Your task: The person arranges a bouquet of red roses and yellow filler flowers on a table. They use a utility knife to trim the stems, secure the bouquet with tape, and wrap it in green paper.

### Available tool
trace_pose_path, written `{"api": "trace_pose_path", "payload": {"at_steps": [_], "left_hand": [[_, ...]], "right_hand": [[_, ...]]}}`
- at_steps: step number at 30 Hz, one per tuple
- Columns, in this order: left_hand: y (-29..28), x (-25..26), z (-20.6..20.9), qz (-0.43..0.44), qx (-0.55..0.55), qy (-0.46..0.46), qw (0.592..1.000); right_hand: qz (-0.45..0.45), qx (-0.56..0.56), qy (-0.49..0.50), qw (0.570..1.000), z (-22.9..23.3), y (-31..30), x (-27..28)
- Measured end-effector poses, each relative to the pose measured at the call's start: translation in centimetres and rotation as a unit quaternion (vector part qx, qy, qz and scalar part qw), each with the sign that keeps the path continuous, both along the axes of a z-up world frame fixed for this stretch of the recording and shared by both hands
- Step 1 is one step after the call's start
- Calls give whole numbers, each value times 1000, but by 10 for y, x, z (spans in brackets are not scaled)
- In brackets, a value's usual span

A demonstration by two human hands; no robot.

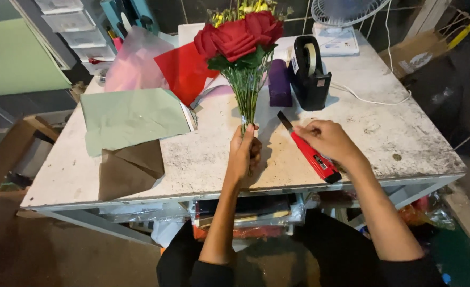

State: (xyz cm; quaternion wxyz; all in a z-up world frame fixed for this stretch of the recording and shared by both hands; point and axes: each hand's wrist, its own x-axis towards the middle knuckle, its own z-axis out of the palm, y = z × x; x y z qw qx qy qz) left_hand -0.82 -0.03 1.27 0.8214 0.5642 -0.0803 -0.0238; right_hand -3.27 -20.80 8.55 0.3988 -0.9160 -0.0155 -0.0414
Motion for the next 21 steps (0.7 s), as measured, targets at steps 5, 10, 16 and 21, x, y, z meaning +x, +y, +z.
{"api": "trace_pose_path", "payload": {"at_steps": [5,10,16,21], "left_hand": [[3,-1,1,-8,8,1,1000],[1,1,-3,-6,-7,-7,1000],[4,4,-8,-13,-36,-20,999],[4,5,-9,-17,-34,-35,999]], "right_hand": [[-26,-131,33,990,-14,13,-2],[-57,-213,-11,975,-44,11,16],[-42,-231,-79,969,-42,18,4],[3,-165,-231,959,-12,34,-30]]}}
